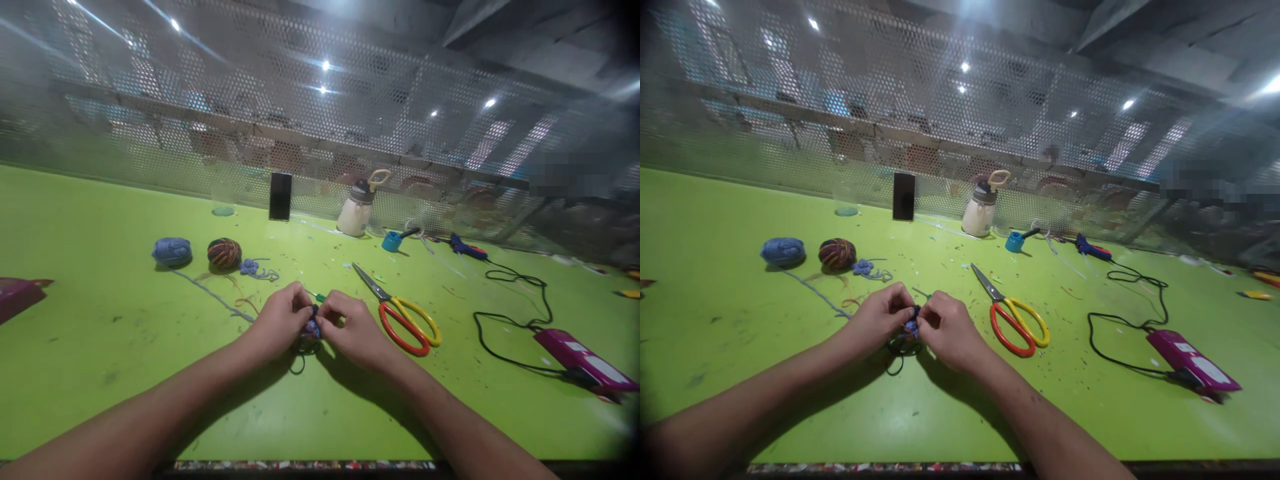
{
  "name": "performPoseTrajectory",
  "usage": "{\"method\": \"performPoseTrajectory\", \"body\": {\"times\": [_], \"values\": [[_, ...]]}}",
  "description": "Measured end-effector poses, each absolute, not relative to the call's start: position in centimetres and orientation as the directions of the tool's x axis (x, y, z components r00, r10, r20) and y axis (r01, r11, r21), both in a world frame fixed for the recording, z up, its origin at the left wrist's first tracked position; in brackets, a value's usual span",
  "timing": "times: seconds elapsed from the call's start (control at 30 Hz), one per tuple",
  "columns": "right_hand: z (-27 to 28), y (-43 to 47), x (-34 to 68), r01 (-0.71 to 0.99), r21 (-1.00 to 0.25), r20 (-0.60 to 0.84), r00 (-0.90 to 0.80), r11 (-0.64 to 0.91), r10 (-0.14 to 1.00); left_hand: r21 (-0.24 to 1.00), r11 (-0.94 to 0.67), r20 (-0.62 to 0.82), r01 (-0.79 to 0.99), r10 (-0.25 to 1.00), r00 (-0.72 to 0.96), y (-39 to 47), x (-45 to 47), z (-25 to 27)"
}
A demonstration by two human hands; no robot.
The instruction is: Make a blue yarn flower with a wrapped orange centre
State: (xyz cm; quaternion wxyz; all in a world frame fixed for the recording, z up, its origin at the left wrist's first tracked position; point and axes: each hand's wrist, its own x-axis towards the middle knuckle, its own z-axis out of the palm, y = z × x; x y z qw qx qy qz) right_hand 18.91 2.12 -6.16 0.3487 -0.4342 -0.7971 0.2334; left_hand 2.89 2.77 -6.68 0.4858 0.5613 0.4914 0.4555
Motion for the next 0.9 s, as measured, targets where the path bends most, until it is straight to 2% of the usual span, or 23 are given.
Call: {"method": "performPoseTrajectory", "body": {"times": [0.23, 0.53, 0.7, 0.9], "values": [[-6.6, 2.1, 18.6, 0.543, -0.679, 0.361, -0.340, 0.494, 0.868, 0.992, 0.119, -0.108, -0.036, 0.969, 0.223, 3.1, 2.9, -6.5], [-6.7, 1.8, 18.3, 0.547, -0.657, 0.400, -0.331, 0.519, 0.855, 0.939, 0.282, -0.230, -0.198, 0.940, 0.252, 2.6, 2.8, -6.7], [-7.1, 1.7, 18.0, 0.534, -0.654, 0.417, -0.337, 0.536, 0.844, 0.965, 0.212, -0.179, -0.158, 0.963, 0.200, 2.6, 3.2, -7.2], [-8.0, 1.6, 17.9, 0.525, -0.660, 0.440, -0.310, 0.538, 0.843, 1.000, 0.021, -0.022, 0.017, 0.997, 0.076, 3.1, 3.7, -8.1]]}}
